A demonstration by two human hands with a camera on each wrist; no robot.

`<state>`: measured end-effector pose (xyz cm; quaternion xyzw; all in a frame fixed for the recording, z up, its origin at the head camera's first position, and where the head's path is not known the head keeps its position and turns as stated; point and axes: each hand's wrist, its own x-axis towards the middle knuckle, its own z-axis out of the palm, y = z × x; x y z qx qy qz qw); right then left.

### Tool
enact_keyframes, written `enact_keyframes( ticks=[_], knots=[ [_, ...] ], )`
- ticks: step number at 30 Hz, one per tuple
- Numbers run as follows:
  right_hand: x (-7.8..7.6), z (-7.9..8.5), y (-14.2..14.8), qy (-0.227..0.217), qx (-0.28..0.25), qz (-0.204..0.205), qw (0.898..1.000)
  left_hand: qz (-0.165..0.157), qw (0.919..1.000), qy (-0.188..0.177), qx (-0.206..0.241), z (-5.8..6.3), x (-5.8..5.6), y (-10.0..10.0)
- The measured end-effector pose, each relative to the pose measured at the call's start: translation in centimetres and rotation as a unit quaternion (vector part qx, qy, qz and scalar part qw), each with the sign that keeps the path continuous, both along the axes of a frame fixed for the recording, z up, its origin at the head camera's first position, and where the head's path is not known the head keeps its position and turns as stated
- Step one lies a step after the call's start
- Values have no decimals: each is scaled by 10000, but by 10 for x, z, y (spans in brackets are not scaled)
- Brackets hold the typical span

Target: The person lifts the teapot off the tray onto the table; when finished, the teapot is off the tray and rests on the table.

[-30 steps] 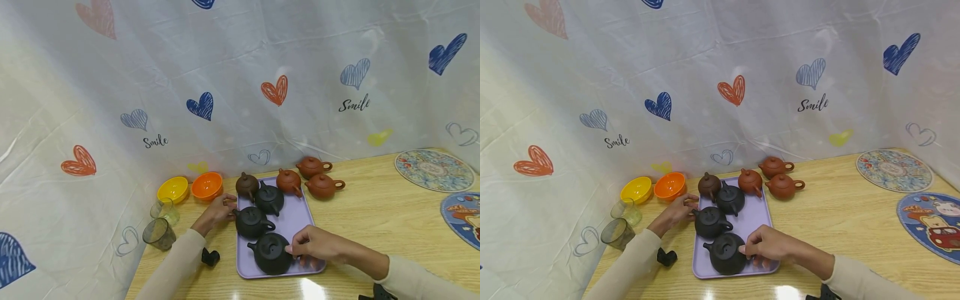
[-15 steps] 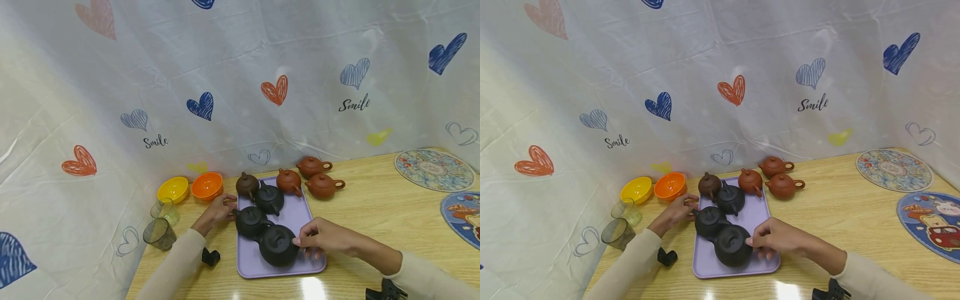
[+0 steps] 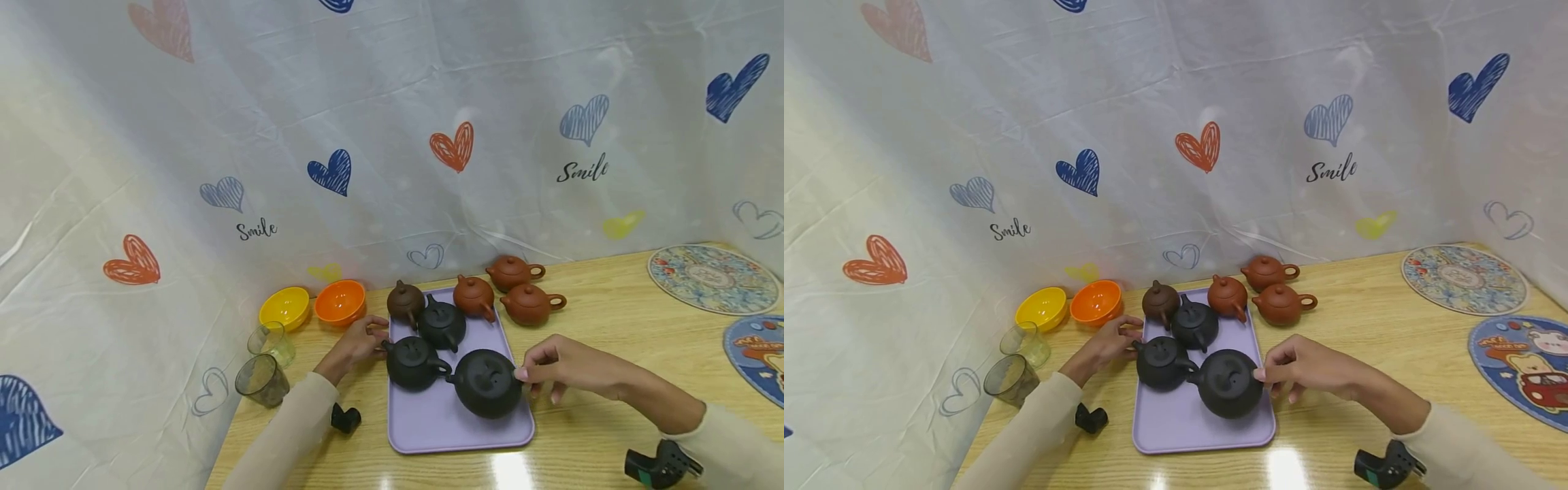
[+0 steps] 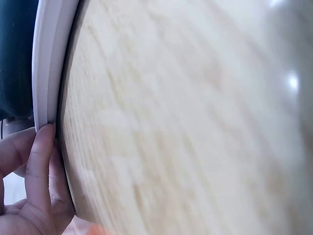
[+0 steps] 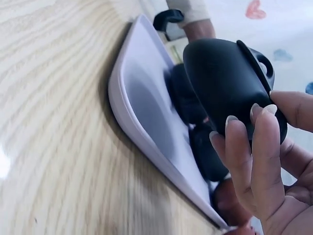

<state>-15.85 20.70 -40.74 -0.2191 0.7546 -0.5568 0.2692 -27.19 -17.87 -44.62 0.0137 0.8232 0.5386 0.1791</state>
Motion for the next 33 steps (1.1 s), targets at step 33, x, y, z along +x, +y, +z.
enact_keyframes(
  ticks=[33],
  knots=[
    [-37, -19, 105, 12, 442, -141, 9989, 100, 9999, -76, -80, 1, 1, 1]
  ],
)
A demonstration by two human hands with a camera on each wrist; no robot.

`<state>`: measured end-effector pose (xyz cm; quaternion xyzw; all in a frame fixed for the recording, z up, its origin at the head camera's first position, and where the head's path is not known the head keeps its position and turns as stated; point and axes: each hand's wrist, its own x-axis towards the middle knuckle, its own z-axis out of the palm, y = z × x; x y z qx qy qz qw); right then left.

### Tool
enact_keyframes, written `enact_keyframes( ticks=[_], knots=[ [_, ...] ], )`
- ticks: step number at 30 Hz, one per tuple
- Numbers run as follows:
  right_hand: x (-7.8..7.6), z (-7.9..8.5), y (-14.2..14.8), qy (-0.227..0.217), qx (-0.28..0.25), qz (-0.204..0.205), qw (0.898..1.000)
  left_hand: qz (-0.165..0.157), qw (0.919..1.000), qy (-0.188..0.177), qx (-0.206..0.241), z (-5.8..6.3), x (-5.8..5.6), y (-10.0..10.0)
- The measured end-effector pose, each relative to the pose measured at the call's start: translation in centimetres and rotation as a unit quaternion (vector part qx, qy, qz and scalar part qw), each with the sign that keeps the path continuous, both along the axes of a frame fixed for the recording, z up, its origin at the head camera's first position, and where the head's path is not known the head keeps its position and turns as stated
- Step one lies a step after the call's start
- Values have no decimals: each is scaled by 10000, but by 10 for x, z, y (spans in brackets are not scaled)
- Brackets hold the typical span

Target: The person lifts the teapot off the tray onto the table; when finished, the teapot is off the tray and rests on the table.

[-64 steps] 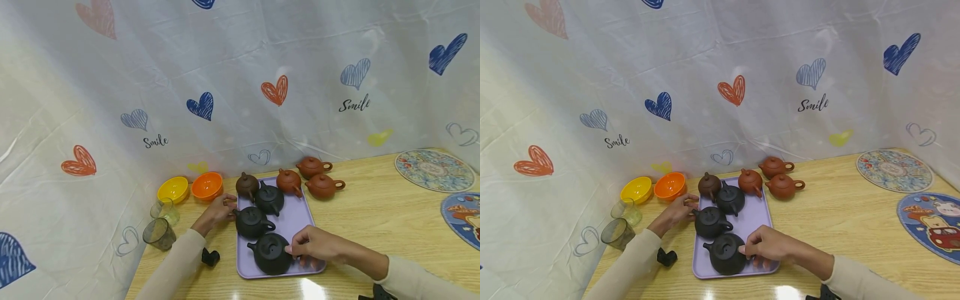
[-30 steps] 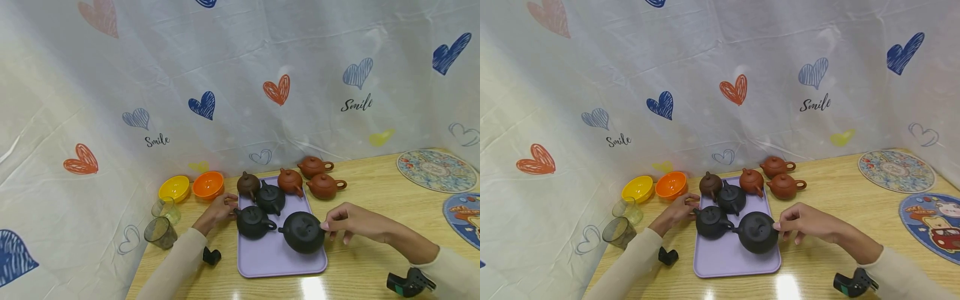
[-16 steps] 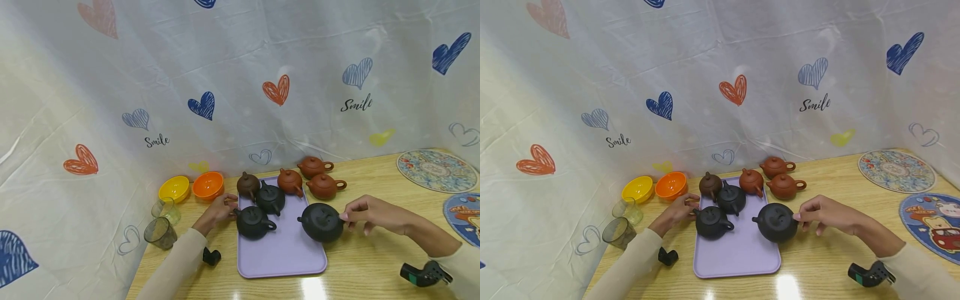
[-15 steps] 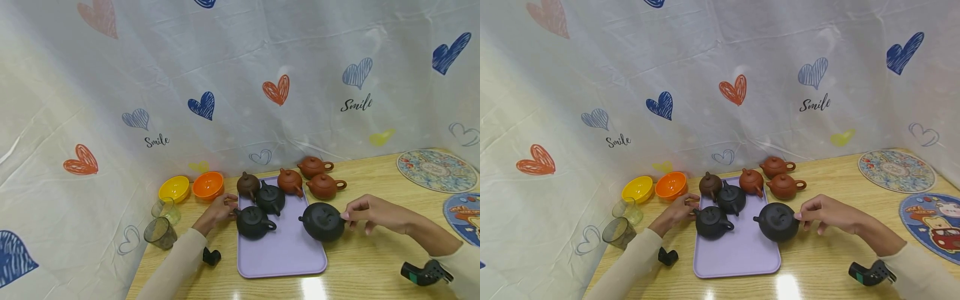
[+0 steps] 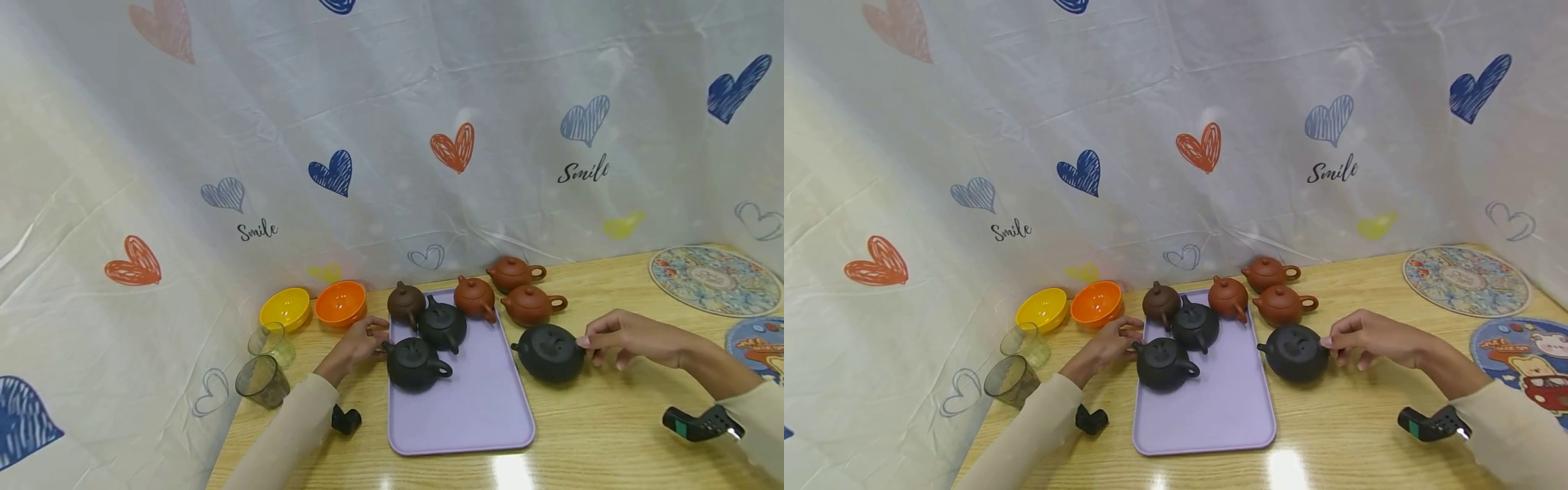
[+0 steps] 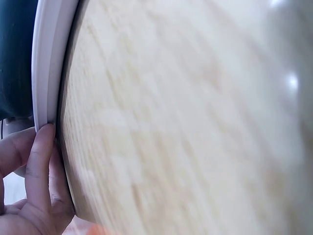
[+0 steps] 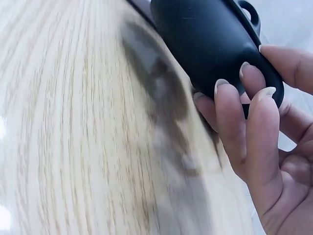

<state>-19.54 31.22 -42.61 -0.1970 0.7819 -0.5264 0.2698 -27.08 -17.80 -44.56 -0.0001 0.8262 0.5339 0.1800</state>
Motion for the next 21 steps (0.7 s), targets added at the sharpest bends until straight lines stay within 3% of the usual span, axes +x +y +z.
enact_keyframes(
  ticks=[6, 21],
  knots=[
    [-5, -4, 2, -166, -105, 168, 9997, -14, 10000, 14, -2, -1, -1, 0],
    [-14, -10, 2, -148, 157, -14, 9998, -104, 9999, 18, 36, 1, 0, -1]
  ],
)
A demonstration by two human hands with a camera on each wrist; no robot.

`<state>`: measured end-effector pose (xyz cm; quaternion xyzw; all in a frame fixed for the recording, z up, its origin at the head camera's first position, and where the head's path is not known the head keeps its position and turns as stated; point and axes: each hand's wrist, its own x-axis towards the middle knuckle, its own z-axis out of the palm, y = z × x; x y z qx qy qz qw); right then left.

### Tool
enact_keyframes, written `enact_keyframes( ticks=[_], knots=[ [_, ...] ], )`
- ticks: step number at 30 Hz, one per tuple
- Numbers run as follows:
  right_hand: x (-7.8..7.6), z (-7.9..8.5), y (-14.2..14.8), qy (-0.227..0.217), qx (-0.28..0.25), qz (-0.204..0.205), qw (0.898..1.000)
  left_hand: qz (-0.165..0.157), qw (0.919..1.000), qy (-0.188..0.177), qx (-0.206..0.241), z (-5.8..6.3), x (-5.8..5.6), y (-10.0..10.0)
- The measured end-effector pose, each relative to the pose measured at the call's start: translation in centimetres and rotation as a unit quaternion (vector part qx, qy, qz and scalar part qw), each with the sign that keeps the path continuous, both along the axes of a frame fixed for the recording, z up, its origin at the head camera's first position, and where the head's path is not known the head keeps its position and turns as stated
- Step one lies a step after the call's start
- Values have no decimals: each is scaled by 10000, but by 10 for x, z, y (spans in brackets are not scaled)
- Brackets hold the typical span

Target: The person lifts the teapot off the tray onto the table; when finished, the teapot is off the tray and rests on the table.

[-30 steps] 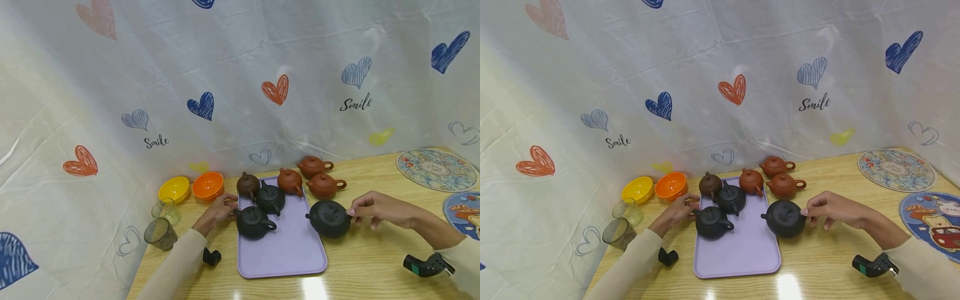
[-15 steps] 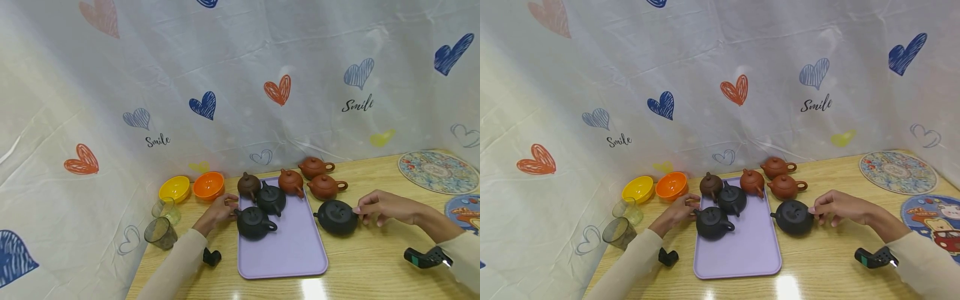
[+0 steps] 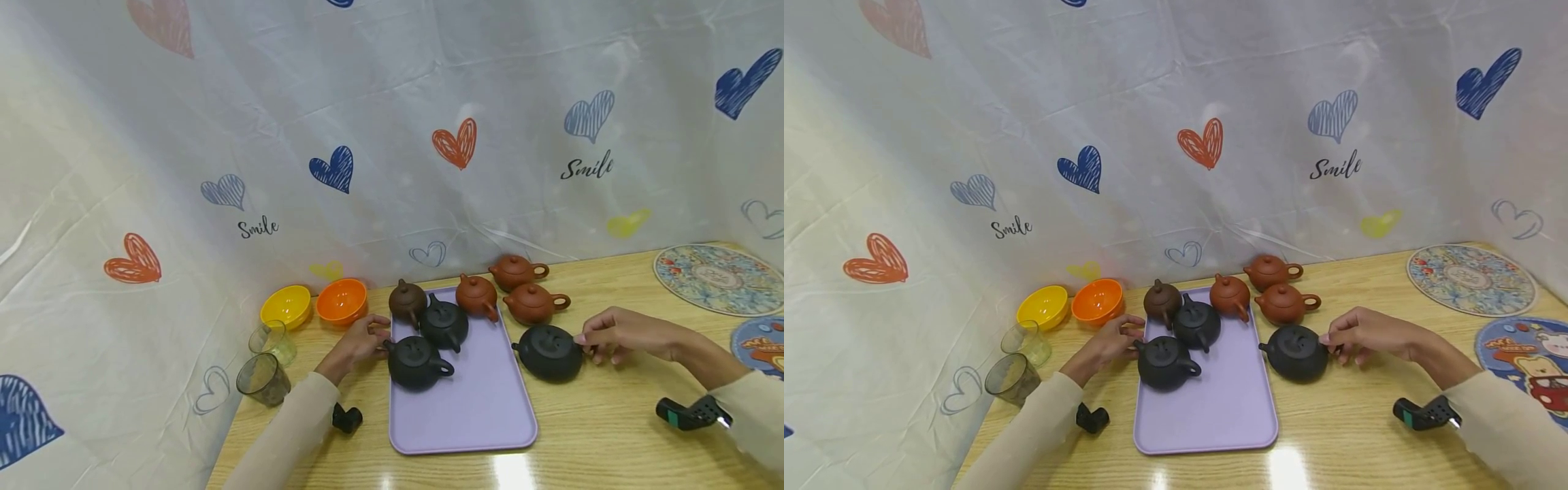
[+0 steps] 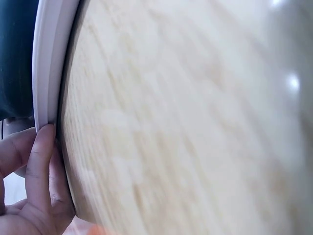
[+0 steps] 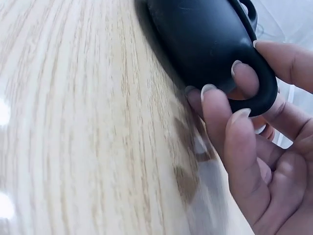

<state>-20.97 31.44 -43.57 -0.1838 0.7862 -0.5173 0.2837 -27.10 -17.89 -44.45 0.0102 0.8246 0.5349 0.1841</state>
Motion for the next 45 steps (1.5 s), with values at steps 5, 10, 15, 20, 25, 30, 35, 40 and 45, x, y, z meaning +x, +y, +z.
enact_keyframes(
  ticks=[5, 10, 15, 20, 25, 30, 35, 40, 45],
  knots=[
    [0, 3, -1, 3, 160, -97, 9998, 62, 9999, 40, -80, -2, -1, 1],
    [1, 4, -2, 121, 268, -211, 9993, 110, 9999, 30, -65, -3, -2, 1],
    [3, 2, -2, 317, 421, -430, 9977, 98, 9999, 4, -48, -1, -1, 1],
    [6, 4, 3, 675, 547, -761, 9933, 87, 10000, 1, -38, 0, 0, 1],
    [12, 13, 9, 948, 631, -1140, 9869, 66, 10000, 16, -21, -1, 0, 0],
    [18, 23, 4, 1247, 573, -1289, 9821, 56, 10000, 49, -4, 0, 2, 1],
    [23, 29, -17, 1336, 177, -894, 9868, 77, 10000, 36, -34, -1, 1, 1],
    [27, 35, -50, 1181, -138, -586, 9912, 43, 10000, -1, -36, -3, -2, 1],
    [29, 34, -87, 1063, -223, -156, 9940, 29, 10000, 10, -50, -2, -2, 1]
  ],
)
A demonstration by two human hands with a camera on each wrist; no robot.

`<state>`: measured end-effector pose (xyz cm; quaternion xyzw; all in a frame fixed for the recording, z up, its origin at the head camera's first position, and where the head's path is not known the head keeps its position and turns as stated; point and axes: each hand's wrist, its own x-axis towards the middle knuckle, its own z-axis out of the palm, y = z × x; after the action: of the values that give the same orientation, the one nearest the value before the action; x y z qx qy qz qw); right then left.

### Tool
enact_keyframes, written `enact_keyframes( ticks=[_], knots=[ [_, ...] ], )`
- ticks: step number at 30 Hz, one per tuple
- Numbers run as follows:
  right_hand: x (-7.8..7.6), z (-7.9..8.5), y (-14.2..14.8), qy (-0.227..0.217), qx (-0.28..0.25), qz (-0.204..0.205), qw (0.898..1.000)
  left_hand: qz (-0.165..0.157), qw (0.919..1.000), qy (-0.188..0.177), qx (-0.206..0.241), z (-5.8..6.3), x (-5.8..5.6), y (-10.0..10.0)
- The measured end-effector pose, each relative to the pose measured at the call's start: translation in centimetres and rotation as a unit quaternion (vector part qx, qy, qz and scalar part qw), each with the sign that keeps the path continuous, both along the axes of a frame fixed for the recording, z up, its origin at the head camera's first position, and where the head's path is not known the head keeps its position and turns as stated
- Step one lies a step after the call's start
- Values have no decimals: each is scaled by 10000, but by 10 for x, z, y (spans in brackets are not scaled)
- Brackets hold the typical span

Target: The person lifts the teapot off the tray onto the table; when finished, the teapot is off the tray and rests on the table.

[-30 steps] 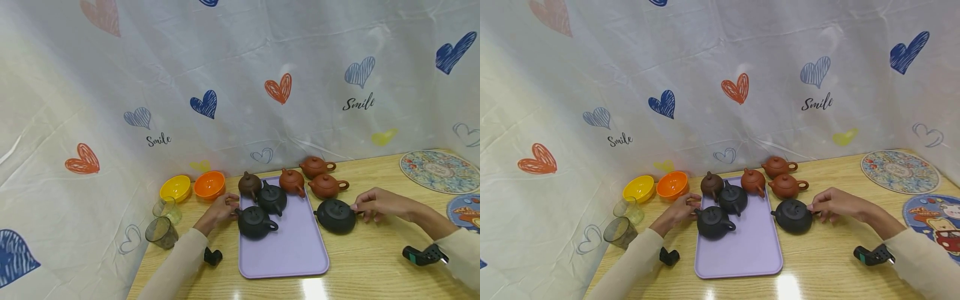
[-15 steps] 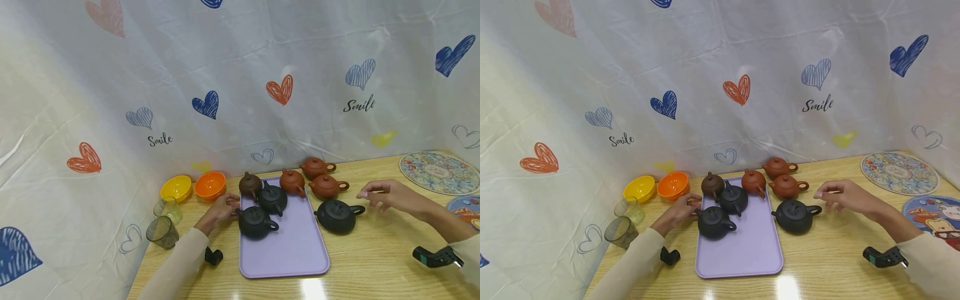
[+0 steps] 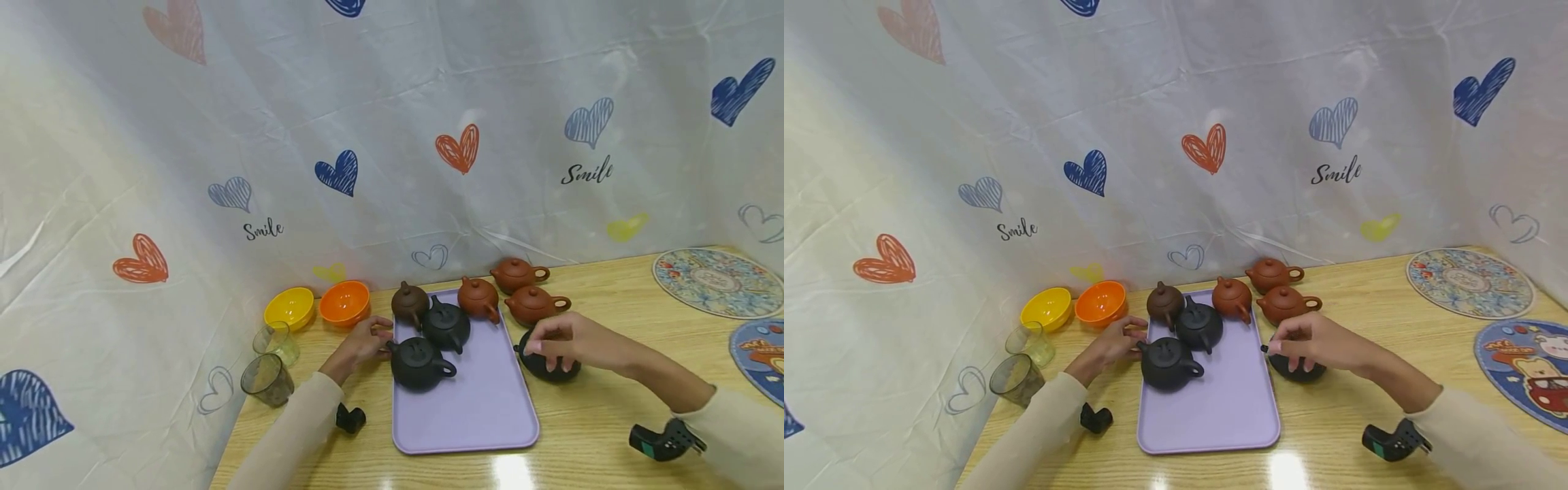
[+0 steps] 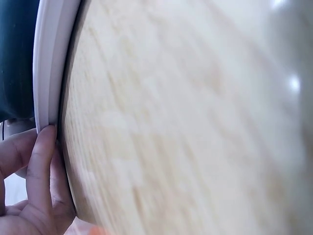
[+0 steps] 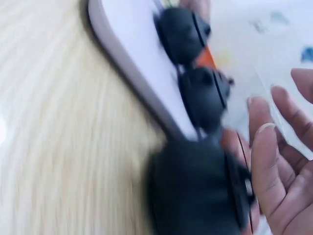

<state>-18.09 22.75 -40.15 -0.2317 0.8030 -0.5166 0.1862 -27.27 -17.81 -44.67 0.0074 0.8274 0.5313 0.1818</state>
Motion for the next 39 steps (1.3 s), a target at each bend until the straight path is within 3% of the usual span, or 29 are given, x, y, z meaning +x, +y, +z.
enact_keyframes(
  ticks=[6, 16, 21, 32, 39],
  knots=[
    [1, -6, -41, -460, -16, 328, 9984, 39, 10000, -29, -4, 1, 0, 1],
    [-2, -22, -88, -1121, -180, -212, 9933, 52, 10000, -46, 19, 2, 0, 1],
    [-3, -26, -101, -1203, -214, -402, 9917, 11, 10000, -51, -6, 2, 0, 0],
    [-5, -33, -124, -1555, -271, -269, 9871, 11, 10000, -41, -32, 1, -1, 0],
    [-7, -34, -132, -1555, -335, -443, 9863, 17, 10000, -49, -41, 0, -1, 0]
  ],
)
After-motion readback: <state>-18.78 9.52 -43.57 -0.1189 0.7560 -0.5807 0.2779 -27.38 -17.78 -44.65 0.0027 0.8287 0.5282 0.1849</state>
